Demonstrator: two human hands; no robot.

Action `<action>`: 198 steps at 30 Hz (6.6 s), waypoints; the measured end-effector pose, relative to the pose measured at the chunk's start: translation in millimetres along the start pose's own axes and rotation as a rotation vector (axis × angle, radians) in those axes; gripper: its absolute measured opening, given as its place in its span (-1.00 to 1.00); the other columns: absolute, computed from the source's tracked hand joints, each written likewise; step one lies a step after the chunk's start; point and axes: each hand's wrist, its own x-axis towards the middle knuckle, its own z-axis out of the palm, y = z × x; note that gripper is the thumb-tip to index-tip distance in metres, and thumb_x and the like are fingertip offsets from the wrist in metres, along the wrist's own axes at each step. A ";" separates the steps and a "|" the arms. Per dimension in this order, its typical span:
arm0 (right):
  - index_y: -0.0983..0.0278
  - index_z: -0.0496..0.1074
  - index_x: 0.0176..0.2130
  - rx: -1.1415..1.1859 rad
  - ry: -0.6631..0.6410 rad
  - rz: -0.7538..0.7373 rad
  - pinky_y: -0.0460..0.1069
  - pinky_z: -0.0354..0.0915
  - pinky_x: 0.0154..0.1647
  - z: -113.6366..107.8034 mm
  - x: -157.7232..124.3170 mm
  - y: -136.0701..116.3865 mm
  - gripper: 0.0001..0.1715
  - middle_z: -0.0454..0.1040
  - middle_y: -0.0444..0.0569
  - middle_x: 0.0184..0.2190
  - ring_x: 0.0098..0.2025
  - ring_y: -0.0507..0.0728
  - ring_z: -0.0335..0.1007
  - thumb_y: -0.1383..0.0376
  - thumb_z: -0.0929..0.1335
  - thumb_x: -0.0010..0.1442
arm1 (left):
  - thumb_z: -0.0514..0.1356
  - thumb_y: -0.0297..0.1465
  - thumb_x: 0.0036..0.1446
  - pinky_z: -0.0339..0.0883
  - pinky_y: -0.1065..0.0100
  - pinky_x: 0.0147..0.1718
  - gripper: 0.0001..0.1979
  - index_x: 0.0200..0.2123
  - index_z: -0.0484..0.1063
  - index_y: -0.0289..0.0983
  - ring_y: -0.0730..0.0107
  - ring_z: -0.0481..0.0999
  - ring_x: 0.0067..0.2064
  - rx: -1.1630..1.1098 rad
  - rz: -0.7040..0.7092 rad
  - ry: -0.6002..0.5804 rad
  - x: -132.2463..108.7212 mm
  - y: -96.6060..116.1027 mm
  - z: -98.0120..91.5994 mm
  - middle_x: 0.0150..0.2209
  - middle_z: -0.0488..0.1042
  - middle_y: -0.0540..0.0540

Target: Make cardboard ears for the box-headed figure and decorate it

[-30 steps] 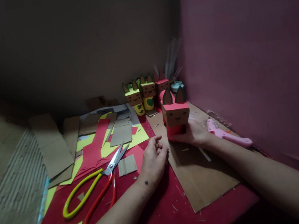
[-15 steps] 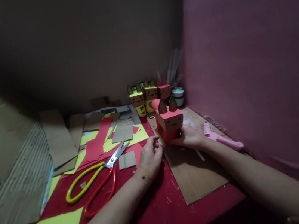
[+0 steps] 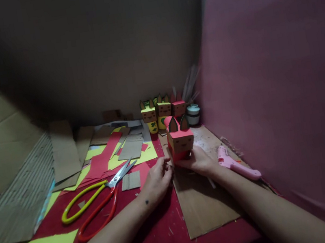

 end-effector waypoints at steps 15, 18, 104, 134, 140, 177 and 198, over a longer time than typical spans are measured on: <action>0.28 0.53 -0.15 0.168 0.126 -0.093 0.03 0.40 -0.33 -9.9 -5.4 -3.8 -0.67 0.61 0.00 -0.25 -0.25 0.22 0.50 0.35 0.50 0.02 | 0.11 -0.35 0.21 0.38 0.31 -0.35 -0.77 -0.10 0.46 -0.25 0.28 0.52 -0.31 -0.003 0.114 0.003 -11.9 11.1 -1.3 -0.28 0.57 -0.12; 0.29 0.53 -0.11 0.188 0.124 -0.105 0.03 0.39 -0.34 -10.0 -5.5 -4.6 -0.61 0.61 0.03 -0.23 -0.24 0.23 0.49 0.36 0.47 0.00 | 0.10 -0.37 0.20 0.35 0.33 -0.39 -0.78 -0.13 0.47 -0.25 0.32 0.48 -0.37 0.002 0.106 -0.006 -12.4 13.4 -1.7 -0.31 0.56 -0.10; 0.26 0.44 0.16 -0.544 -0.075 0.174 0.21 0.51 0.01 -53.3 -25.0 -15.3 -0.60 0.50 0.08 0.13 0.03 0.23 0.53 0.18 0.40 0.39 | 0.18 -0.39 0.10 0.13 0.42 -0.59 -0.82 -0.22 0.49 -0.28 0.48 0.32 -0.56 -0.158 -0.099 -0.062 -10.7 29.4 -7.7 -0.53 0.41 0.04; 0.16 0.36 -0.40 0.996 0.536 -0.094 -0.02 0.16 -0.56 -82.9 -21.4 -10.1 -0.83 0.16 -0.24 -0.61 -0.57 0.04 0.15 0.15 0.40 0.04 | 0.19 -0.36 0.10 0.14 0.40 -0.56 -0.80 -0.20 0.49 -0.27 0.46 0.35 -0.52 -0.138 -0.112 -0.053 -12.7 31.2 -7.5 -0.46 0.44 0.00; 0.20 0.42 -0.42 0.967 0.542 -0.078 -0.06 0.01 -0.64 -73.7 -16.5 -6.8 -0.85 0.17 -0.31 -0.71 -0.67 -0.03 0.04 0.21 0.42 -0.04 | 0.19 -0.35 0.10 0.11 0.41 -0.57 -0.77 -0.17 0.49 -0.30 0.46 0.32 -0.53 -0.118 -0.117 -0.053 -13.8 37.9 -8.8 -0.50 0.42 0.03; 0.21 0.46 -0.40 0.526 0.818 -0.098 -0.02 0.11 -0.49 -53.7 -33.9 -28.6 -0.96 0.37 -0.19 -0.54 -0.49 0.04 0.21 0.31 0.43 0.05 | 0.21 -0.33 0.06 0.22 0.39 -0.51 -0.79 -0.23 0.50 -0.27 0.45 0.36 -0.51 -0.134 -0.098 -0.050 -12.8 30.0 -7.8 -0.46 0.46 0.01; 0.16 0.41 -0.46 0.741 0.895 -0.185 -0.02 0.08 -0.53 -58.4 -41.3 -30.9 -0.83 0.34 -0.21 -0.60 -0.55 0.03 0.18 0.37 0.48 0.00 | 0.14 -0.36 0.12 0.24 0.40 -0.58 -0.85 -0.25 0.45 -0.27 0.47 0.35 -0.59 -0.080 -0.021 -0.041 -14.6 32.1 -8.9 -0.52 0.43 0.05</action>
